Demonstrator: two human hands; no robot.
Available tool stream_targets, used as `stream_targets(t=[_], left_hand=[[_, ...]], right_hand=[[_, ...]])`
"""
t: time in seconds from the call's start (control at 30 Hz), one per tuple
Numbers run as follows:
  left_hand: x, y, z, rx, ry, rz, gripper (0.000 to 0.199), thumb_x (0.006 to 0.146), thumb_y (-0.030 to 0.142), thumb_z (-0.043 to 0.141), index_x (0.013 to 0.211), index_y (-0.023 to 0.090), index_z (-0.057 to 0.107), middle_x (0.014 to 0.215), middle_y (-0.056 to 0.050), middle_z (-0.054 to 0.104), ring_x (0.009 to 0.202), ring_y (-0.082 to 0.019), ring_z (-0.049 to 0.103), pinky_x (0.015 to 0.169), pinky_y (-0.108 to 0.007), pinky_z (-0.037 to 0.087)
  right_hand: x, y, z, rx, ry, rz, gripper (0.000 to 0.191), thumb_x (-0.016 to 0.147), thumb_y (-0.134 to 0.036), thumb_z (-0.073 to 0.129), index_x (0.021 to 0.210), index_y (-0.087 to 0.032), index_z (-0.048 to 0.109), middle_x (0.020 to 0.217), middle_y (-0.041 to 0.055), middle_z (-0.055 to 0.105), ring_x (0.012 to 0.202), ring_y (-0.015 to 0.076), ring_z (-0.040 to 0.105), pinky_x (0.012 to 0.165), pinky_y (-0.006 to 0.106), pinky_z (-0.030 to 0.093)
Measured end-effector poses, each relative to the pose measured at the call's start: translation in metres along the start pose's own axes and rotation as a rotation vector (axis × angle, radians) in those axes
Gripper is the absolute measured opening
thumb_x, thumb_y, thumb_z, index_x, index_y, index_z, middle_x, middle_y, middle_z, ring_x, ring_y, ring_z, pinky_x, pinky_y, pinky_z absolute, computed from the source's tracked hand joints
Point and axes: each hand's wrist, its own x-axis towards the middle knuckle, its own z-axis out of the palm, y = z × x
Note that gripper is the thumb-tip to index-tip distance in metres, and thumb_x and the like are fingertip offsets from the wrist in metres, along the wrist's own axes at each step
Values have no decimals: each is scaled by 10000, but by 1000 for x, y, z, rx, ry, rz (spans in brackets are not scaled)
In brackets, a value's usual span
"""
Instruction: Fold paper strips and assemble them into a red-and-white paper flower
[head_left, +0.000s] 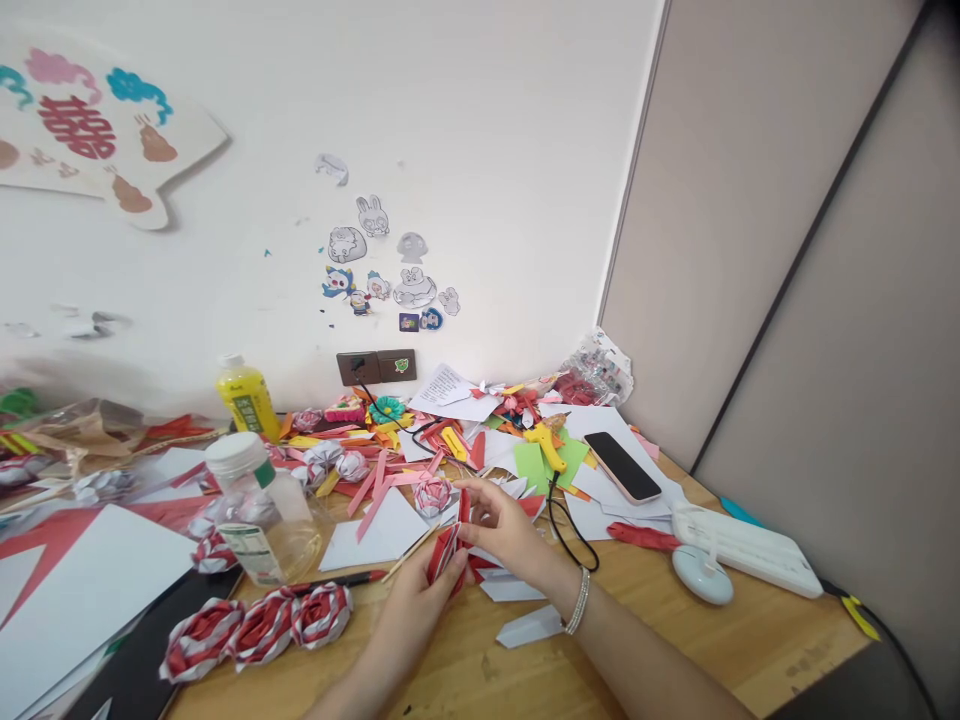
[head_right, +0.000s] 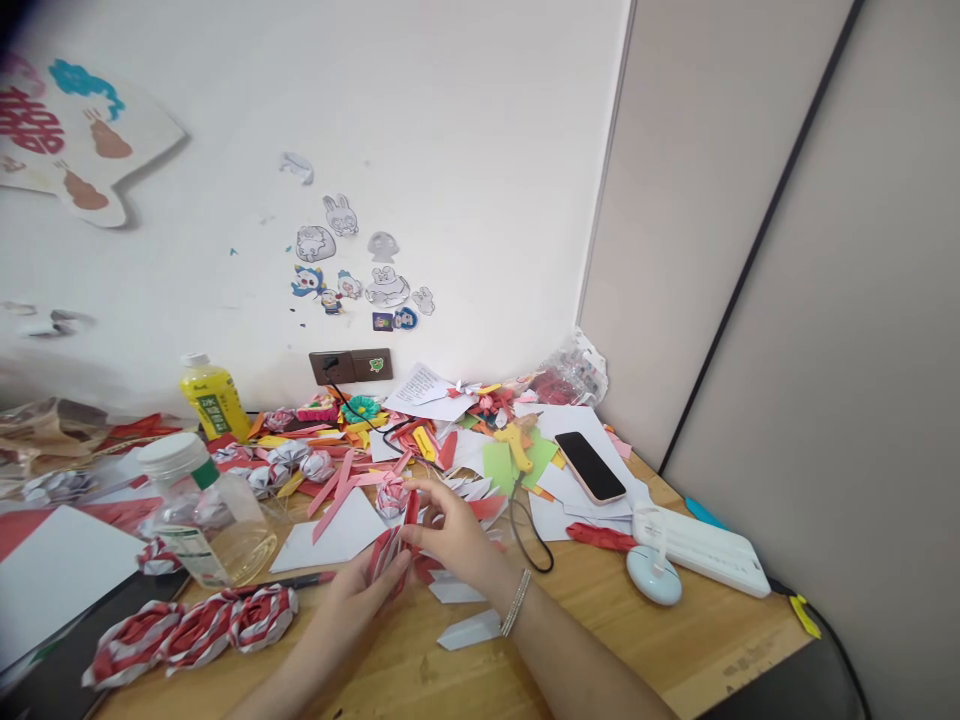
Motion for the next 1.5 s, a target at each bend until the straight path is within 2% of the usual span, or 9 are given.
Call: stream_targets(t=[0.2,0.37,0.47,0.6,0.73,0.8,0.93,1.03,1.5], left_hand=[[1,-1,-4,56,-118,-21,357,734,510,496,605,177,509,479,58,444,464,-112,382,495,-227,337],[4,1,-5,35,-59,22,292,723,441,542,791,163,600,757,-17,647,778,-197,548,737,-267,413],[8,1,-9,51,24,14,324,693,466,560,789,162,621,772,-19,659,780,-206,554,710,-264,419],[15,-3,-17,75,148,-75,437,637,595,540,606,160,564,431,53,458,461,-128,425,478,-235,340],[19,-9,-20,-6,163,-130,515,581,677,526,585,162,537,348,102,318,359,-84,293,402,-215,229],[19,-9,-19,-21,166,-130,520,571,679,534,588,160,532,360,101,331,361,-75,286,398,-209,215],[16,-6,-17,3,156,-113,519,574,675,534,610,158,526,386,101,342,374,-69,281,400,-206,201],[16,-5,-17,29,151,-107,519,585,680,515,600,161,517,368,105,321,375,-75,286,408,-212,210],[14,-2,-16,20,174,-112,500,581,657,531,613,157,527,377,102,319,388,-79,287,414,-210,215]], right_hand=[[0,-9,-2,55,-39,46,475,677,-261,688,1124,-235,529,998,43,610,940,195,567,782,310,448],[0,-13,-1,119,-26,47,397,737,-216,591,1128,-243,529,764,-9,618,769,155,597,703,285,470],[3,-12,-8,47,100,21,347,751,-218,562,1098,-220,544,702,-18,597,695,140,575,653,265,463],[10,-6,-31,-62,405,-1,402,764,-262,543,1152,-180,479,759,12,603,687,143,567,636,267,465],[11,-2,-47,-440,536,-22,476,742,-246,579,1196,-206,445,980,67,589,850,192,558,764,353,448],[10,-3,-46,-714,487,-127,395,721,-176,605,1106,-215,528,1057,77,554,955,216,510,841,381,403],[7,0,-33,-1029,-54,-304,68,765,-165,600,812,-203,631,849,38,598,889,192,501,773,311,406],[6,11,-23,-1169,-238,-310,36,744,-191,641,712,-182,627,746,32,611,824,196,502,709,297,396],[-1,-12,-12,-741,31,-375,79,770,-119,593,735,-187,570,923,24,604,904,159,504,790,292,396]])
